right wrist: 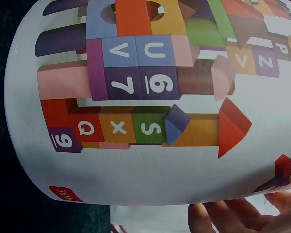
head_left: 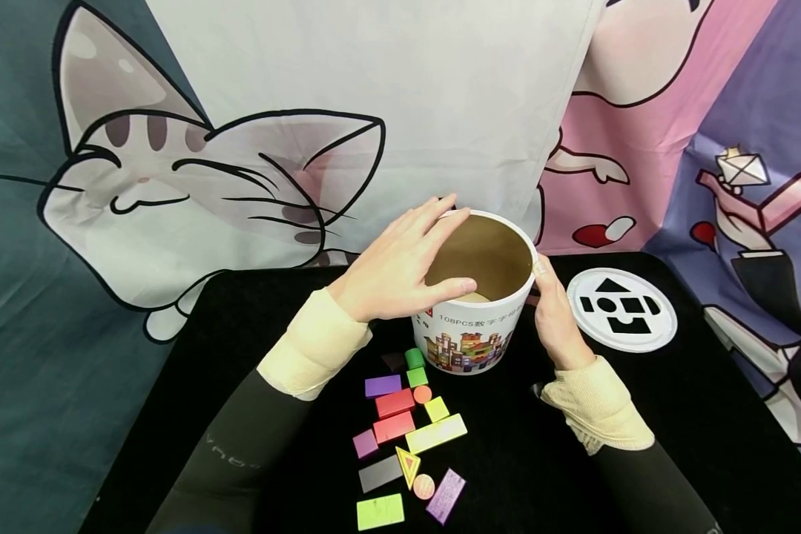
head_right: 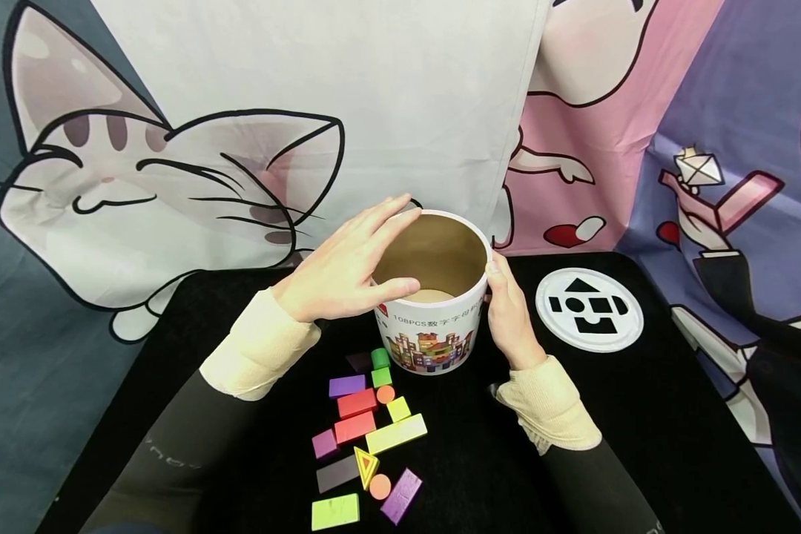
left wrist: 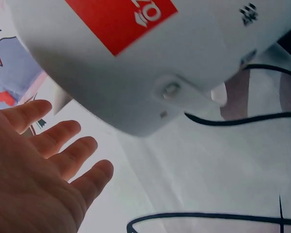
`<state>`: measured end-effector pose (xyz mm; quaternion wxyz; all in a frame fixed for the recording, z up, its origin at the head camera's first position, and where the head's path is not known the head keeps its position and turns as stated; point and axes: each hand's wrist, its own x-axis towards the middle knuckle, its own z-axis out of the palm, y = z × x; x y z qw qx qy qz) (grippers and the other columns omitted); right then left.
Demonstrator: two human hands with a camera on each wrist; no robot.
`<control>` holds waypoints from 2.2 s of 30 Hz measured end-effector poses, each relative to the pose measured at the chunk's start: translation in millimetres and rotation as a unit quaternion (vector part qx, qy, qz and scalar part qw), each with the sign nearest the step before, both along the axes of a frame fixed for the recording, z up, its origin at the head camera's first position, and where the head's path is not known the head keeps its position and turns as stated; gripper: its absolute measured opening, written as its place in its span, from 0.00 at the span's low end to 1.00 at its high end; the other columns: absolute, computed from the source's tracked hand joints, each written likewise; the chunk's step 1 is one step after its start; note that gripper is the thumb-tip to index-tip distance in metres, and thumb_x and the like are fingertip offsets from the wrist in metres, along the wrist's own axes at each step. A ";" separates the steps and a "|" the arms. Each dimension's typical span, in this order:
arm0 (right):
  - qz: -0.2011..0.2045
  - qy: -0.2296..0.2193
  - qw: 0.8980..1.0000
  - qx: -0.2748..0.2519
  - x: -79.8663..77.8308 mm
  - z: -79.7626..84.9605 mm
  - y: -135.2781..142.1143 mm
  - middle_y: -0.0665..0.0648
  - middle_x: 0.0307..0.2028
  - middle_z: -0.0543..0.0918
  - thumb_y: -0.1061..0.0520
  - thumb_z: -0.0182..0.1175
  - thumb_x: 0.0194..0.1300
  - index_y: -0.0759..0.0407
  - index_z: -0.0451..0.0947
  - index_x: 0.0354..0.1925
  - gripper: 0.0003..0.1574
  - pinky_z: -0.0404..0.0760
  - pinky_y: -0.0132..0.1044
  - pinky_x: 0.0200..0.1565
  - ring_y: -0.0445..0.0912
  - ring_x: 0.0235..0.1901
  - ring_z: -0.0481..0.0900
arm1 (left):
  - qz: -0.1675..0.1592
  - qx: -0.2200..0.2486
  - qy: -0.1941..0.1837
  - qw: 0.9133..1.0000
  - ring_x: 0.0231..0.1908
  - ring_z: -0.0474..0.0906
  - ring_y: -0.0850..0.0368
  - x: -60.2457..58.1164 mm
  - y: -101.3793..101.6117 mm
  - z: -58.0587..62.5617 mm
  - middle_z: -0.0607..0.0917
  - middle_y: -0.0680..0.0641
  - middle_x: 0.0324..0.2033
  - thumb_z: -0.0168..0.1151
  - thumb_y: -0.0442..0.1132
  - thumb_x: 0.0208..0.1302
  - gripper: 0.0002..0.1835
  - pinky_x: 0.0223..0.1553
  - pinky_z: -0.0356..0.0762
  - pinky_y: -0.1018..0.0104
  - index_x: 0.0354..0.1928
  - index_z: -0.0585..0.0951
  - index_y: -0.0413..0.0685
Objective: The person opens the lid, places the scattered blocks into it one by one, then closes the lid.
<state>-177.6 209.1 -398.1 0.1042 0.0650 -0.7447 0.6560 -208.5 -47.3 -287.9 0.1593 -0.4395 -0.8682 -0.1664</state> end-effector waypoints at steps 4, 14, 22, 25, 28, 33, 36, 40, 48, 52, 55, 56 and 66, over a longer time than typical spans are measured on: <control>0.001 0.003 1.000 0.003 -0.3 0.4 1.2 0.64 0.69 0.69 0.41 0.30 0.83 0.60 0.62 0.76 0.37 0.73 0.41 0.54 0.54 0.65 0.68 | 0.007 0.003 0.002 1.000 0.77 0.61 0.36 2.4 -11.2 0.0 0.64 0.38 0.77 0.59 0.66 0.68 0.45 0.77 0.58 0.45 0.78 0.63 0.48; 0.005 0.009 1.000 0.006 -0.8 -0.8 3.3 0.63 0.70 0.69 0.39 0.31 0.83 0.60 0.61 0.77 0.39 0.73 0.39 0.53 0.55 0.65 0.67 | 0.036 0.000 -0.001 0.999 0.78 0.59 0.40 11.9 -42.7 -7.1 0.63 0.40 0.78 0.59 0.69 0.66 0.48 0.76 0.60 0.41 0.79 0.62 0.50; 0.005 0.012 1.000 0.008 -0.7 -0.9 2.6 0.65 0.68 0.69 0.40 0.30 0.83 0.61 0.62 0.76 0.38 0.73 0.39 0.53 0.57 0.64 0.68 | 0.059 0.005 -0.029 0.998 0.77 0.61 0.45 21.7 -64.8 -21.8 0.63 0.44 0.78 0.62 0.69 0.65 0.49 0.73 0.64 0.40 0.80 0.60 0.53; 0.004 0.008 1.000 0.004 0.0 -0.6 2.1 0.64 0.69 0.69 0.41 0.30 0.83 0.61 0.62 0.76 0.38 0.74 0.37 0.53 0.56 0.64 0.68 | 0.064 0.007 -0.031 0.997 0.75 0.65 0.44 24.3 -70.4 -31.1 0.65 0.44 0.77 0.62 0.69 0.64 0.49 0.70 0.67 0.40 0.80 0.61 0.52; 0.002 0.005 1.000 0.006 0.6 -0.1 1.4 0.62 0.69 0.70 0.41 0.30 0.83 0.60 0.62 0.76 0.37 0.74 0.37 0.53 0.55 0.64 0.68 | 0.068 0.008 -0.032 0.997 0.72 0.69 0.44 26.1 -74.8 -42.3 0.67 0.43 0.76 0.62 0.68 0.64 0.49 0.69 0.69 0.41 0.79 0.63 0.50; 0.005 0.009 1.000 0.008 0.6 0.9 0.3 0.64 0.68 0.69 0.42 0.30 0.83 0.62 0.61 0.76 0.37 0.73 0.39 0.54 0.56 0.64 0.67 | 0.079 0.001 -0.052 0.996 0.71 0.70 0.45 30.1 -79.5 -62.5 0.70 0.45 0.73 0.62 0.69 0.64 0.47 0.70 0.69 0.43 0.77 0.66 0.49; 0.006 0.008 1.000 0.005 0.7 1.8 -0.2 0.64 0.69 0.69 0.43 0.30 0.83 0.61 0.61 0.76 0.37 0.73 0.39 0.54 0.56 0.65 0.66 | 0.087 -0.009 -0.070 0.994 0.71 0.70 0.46 32.5 -80.8 -75.7 0.71 0.46 0.72 0.62 0.69 0.64 0.47 0.70 0.70 0.44 0.77 0.67 0.49; 0.006 0.007 1.000 0.004 0.3 1.2 0.2 0.63 0.69 0.69 0.42 0.30 0.83 0.61 0.61 0.76 0.37 0.73 0.39 0.55 0.56 0.65 0.66 | 0.092 -0.022 -0.097 0.991 0.69 0.71 0.49 34.7 -80.6 -93.9 0.73 0.48 0.70 0.61 0.70 0.64 0.46 0.70 0.71 0.48 0.75 0.68 0.50; 0.011 0.018 1.000 0.009 -1.3 -2.1 2.2 0.64 0.71 0.68 0.40 0.30 0.84 0.60 0.60 0.78 0.38 0.72 0.38 0.57 0.56 0.66 0.66 | 0.085 -0.032 -0.122 0.988 0.56 0.78 0.56 38.3 -77.5 -124.6 0.80 0.49 0.58 0.67 0.63 0.63 0.39 0.59 0.80 0.56 0.68 0.75 0.46; 0.009 0.017 1.000 0.009 -1.3 -1.9 2.1 0.65 0.70 0.68 0.39 0.30 0.84 0.61 0.61 0.77 0.39 0.72 0.37 0.56 0.56 0.66 0.66 | 0.082 -0.050 -0.134 0.986 0.48 0.78 0.56 38.2 -76.0 -135.3 0.82 0.46 0.52 0.67 0.61 0.63 0.36 0.54 0.80 0.57 0.65 0.77 0.45; 0.009 0.017 1.000 0.008 -1.0 -1.8 2.0 0.65 0.70 0.69 0.39 0.30 0.83 0.61 0.61 0.77 0.39 0.73 0.36 0.55 0.57 0.66 0.66 | 0.080 -0.062 -0.144 0.984 0.44 0.77 0.56 37.1 -75.1 -142.2 0.82 0.46 0.49 0.67 0.60 0.64 0.34 0.51 0.80 0.57 0.63 0.79 0.44; 0.010 0.017 1.000 0.007 -0.9 -1.9 1.9 0.65 0.70 0.69 0.39 0.30 0.84 0.61 0.61 0.77 0.39 0.73 0.35 0.55 0.57 0.66 0.66 | 0.080 -0.065 -0.147 0.984 0.43 0.76 0.56 36.6 -74.9 -144.3 0.82 0.46 0.48 0.67 0.59 0.64 0.33 0.50 0.79 0.57 0.62 0.79 0.43; 0.010 0.018 1.000 0.008 -1.1 -2.8 2.2 0.65 0.71 0.68 0.41 0.30 0.84 0.60 0.60 0.78 0.38 0.72 0.41 0.57 0.56 0.66 0.66 | 0.083 -0.078 -0.157 0.981 0.37 0.74 0.59 37.0 -73.1 -156.2 0.82 0.49 0.44 0.70 0.53 0.63 0.25 0.44 0.79 0.60 0.56 0.81 0.44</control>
